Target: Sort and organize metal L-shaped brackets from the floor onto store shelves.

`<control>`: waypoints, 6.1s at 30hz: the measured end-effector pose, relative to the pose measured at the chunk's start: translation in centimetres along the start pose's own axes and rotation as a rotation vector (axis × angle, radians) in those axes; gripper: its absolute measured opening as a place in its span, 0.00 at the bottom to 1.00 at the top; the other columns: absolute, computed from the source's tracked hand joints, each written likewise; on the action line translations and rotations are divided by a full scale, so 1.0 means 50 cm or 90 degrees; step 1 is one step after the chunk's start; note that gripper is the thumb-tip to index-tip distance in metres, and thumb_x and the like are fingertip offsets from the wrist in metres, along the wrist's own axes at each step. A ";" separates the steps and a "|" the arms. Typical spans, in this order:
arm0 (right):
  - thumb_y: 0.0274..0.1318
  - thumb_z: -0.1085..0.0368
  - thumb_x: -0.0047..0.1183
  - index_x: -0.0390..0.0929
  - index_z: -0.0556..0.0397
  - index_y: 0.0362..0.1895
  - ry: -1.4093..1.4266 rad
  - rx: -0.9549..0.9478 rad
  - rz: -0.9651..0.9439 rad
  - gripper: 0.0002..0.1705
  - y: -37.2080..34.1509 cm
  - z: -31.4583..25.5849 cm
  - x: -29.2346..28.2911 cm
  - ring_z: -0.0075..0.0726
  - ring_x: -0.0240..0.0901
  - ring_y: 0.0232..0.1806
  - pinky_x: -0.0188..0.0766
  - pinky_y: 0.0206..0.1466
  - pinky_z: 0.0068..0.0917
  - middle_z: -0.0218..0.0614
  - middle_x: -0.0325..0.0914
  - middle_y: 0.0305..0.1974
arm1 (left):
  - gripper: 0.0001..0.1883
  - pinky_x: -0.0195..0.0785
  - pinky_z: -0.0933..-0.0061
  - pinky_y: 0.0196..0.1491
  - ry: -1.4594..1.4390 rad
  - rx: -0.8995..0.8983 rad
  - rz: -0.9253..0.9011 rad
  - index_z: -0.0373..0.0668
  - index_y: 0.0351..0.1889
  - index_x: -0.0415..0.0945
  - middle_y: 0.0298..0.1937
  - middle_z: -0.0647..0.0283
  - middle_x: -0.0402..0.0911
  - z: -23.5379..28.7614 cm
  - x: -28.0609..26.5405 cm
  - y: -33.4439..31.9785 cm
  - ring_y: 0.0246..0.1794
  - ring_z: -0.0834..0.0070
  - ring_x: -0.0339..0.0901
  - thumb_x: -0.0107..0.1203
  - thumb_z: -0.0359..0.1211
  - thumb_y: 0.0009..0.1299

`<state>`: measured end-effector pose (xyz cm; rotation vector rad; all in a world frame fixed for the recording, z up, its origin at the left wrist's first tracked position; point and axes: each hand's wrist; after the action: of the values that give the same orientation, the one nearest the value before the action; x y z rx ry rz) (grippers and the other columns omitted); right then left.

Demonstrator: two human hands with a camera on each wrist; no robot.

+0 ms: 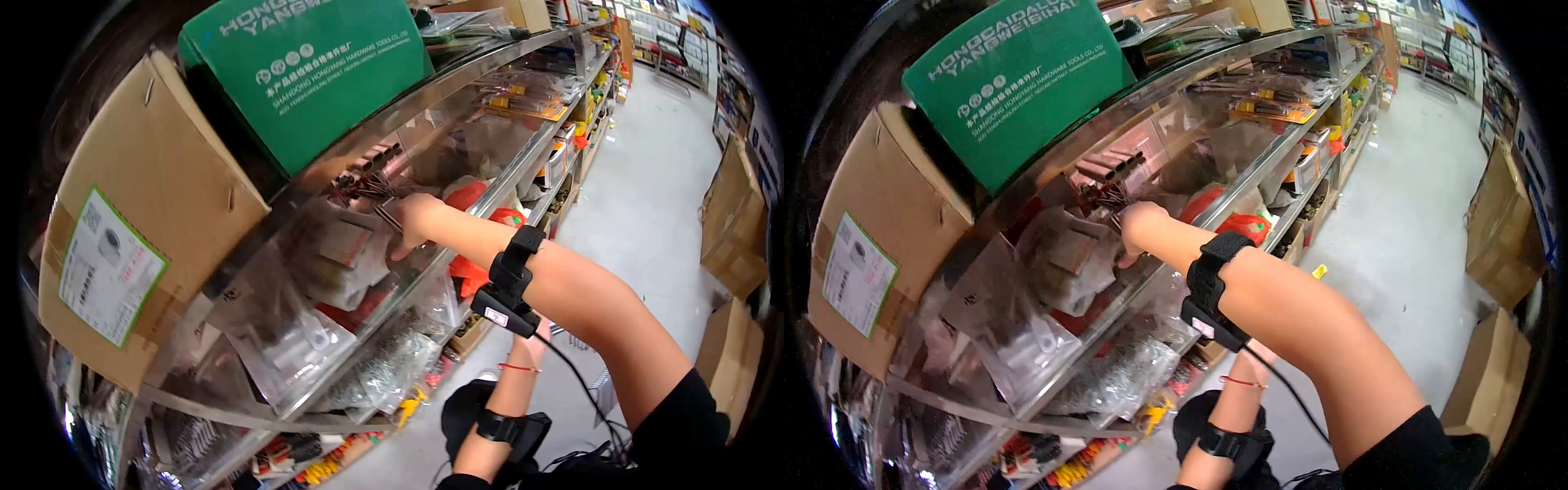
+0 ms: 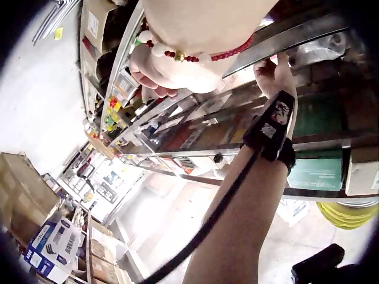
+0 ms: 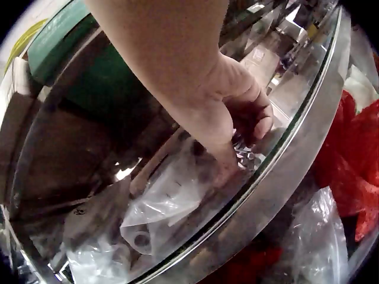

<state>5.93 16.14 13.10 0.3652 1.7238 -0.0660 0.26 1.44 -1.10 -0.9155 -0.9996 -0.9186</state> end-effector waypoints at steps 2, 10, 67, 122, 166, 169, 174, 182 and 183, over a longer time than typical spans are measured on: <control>0.23 0.47 0.60 0.75 0.52 0.34 -0.014 0.052 -0.080 0.30 0.025 0.001 0.007 0.43 0.71 0.35 0.68 0.37 0.32 0.39 0.74 0.32 | 0.13 0.60 0.77 0.44 0.028 0.015 0.035 0.44 0.44 0.67 0.35 0.69 0.70 -0.001 0.002 -0.007 0.37 0.77 0.68 0.43 0.35 0.62; 0.30 0.66 0.53 0.77 0.48 0.31 -0.104 0.138 -0.136 0.15 0.008 -0.062 -0.030 0.39 0.72 0.36 0.69 0.34 0.31 0.37 0.74 0.34 | 0.14 0.60 0.76 0.46 0.064 0.014 0.069 0.44 0.46 0.66 0.39 0.69 0.70 -0.004 0.018 -0.027 0.40 0.77 0.68 0.44 0.36 0.62; 0.36 0.59 0.50 0.73 0.57 0.21 -0.205 0.169 0.163 0.12 -0.077 0.198 -0.047 0.50 0.70 0.30 0.67 0.34 0.38 0.47 0.73 0.27 | 0.06 0.55 0.83 0.29 0.224 -0.110 0.046 0.45 0.30 0.68 0.27 0.72 0.69 -0.024 0.046 -0.024 0.27 0.84 0.66 0.41 0.34 0.61; 0.45 0.58 0.37 0.71 0.58 0.36 -0.081 0.064 0.191 0.19 -0.003 0.479 -0.039 0.52 0.66 0.38 0.62 0.42 0.40 0.51 0.69 0.38 | 0.13 0.54 0.88 0.28 0.350 -0.120 0.076 0.46 0.36 0.75 0.27 0.75 0.68 -0.009 0.031 -0.006 0.26 0.88 0.64 0.37 0.33 0.62; 0.50 0.56 0.32 0.71 0.56 0.30 -0.171 -0.041 0.247 0.19 -0.019 0.496 -0.034 0.52 0.66 0.36 0.63 0.39 0.40 0.49 0.71 0.31 | 0.13 0.51 0.88 0.27 0.375 -0.115 0.062 0.48 0.34 0.76 0.26 0.78 0.69 -0.026 0.030 0.025 0.24 0.89 0.64 0.38 0.35 0.60; 0.49 0.56 0.33 0.71 0.56 0.29 -0.175 -0.028 0.215 0.19 -0.026 0.483 -0.043 0.51 0.67 0.36 0.63 0.39 0.40 0.48 0.71 0.31 | 0.14 0.51 0.88 0.27 0.386 -0.125 0.062 0.49 0.34 0.76 0.26 0.77 0.69 -0.034 0.034 0.025 0.25 0.89 0.64 0.37 0.34 0.60; 0.49 0.55 0.32 0.71 0.57 0.28 -0.198 -0.050 0.218 0.20 -0.023 0.481 -0.045 0.50 0.66 0.36 0.63 0.39 0.40 0.46 0.71 0.31 | 0.14 0.51 0.87 0.28 0.378 -0.127 0.054 0.49 0.34 0.76 0.26 0.77 0.68 -0.038 0.025 0.031 0.26 0.89 0.64 0.37 0.34 0.61; 0.43 0.60 0.40 0.75 0.51 0.29 -0.127 -0.041 0.261 0.13 -0.018 0.487 -0.047 0.50 0.67 0.35 0.65 0.39 0.38 0.46 0.72 0.30 | 0.14 0.52 0.88 0.27 0.382 -0.131 0.051 0.49 0.35 0.76 0.27 0.77 0.69 -0.033 0.029 0.028 0.26 0.90 0.64 0.36 0.34 0.62; 0.40 0.62 0.42 0.76 0.50 0.28 -0.101 -0.027 0.285 0.12 -0.014 0.489 -0.048 0.50 0.68 0.34 0.65 0.38 0.37 0.45 0.72 0.29 | 0.14 0.53 0.89 0.27 0.384 -0.132 0.045 0.48 0.37 0.75 0.27 0.77 0.68 -0.033 0.027 0.029 0.27 0.90 0.65 0.36 0.33 0.62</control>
<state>29.31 8.95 10.68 0.6870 1.4523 0.2602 2.43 0.13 -0.55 -0.7671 -0.3596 -1.1602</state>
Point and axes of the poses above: each hand's wrist, its own y-axis towards the middle knuckle, its own x-axis out of the palm, z = x × y
